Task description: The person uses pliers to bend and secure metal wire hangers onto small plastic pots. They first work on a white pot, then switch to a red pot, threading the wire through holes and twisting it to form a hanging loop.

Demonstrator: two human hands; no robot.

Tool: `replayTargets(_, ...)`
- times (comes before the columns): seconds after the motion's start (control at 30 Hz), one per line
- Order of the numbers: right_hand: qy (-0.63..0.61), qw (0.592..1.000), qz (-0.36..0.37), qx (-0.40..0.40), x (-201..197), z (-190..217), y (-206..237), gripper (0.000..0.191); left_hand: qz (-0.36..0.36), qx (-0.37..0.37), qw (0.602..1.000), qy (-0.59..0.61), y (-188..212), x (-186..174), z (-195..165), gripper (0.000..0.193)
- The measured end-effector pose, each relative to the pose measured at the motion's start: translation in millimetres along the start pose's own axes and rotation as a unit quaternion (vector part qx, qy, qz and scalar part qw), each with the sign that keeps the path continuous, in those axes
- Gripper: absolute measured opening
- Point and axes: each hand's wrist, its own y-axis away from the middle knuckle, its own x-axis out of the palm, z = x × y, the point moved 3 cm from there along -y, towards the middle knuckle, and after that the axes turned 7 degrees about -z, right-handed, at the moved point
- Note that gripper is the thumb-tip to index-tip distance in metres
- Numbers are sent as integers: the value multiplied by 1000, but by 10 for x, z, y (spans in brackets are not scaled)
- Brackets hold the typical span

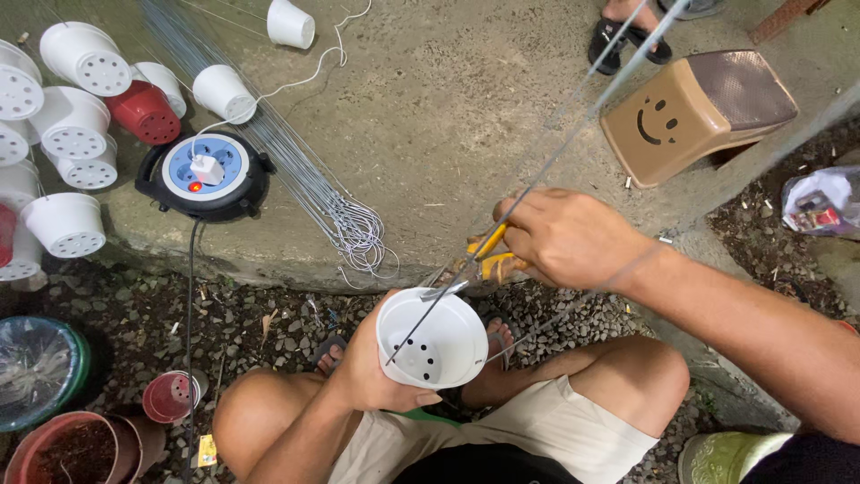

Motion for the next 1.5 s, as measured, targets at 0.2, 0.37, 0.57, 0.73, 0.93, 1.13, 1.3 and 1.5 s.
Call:
replayTargets(0.2,179,980,-48,-69,-274,110,4,33,-6,-42,998,40,-17,82,-63,99)
replayTargets(0.37,201,977,-40,-64,-353,177,-52,45,-8,-60,996,59,-27,106,-133,98)
replayTargets(0.57,211,973,-17,-91,-310,162,-16,29,-5,-33,999,24,-16,91,-131,97)
replayTargets(0.73,217,972,-16,-83,-199,168,-10,28,-14,-29,999,7,1,60,-111,95)
replayTargets(0.93,174,982,-20,-73,-182,140,-15,28,-9,-40,999,-4,-6,38,-86,93)
replayTargets(1.13,148,987,26,-64,-135,132,-23,26,-29,-28,999,-1,4,42,-43,95)
replayTargets(1.3,138,988,-7,-64,-187,140,-46,27,-34,-25,999,-7,5,38,-35,99)
replayTargets(1.5,167,984,-41,-52,-331,241,-3,26,-29,5,999,20,1,101,-96,100)
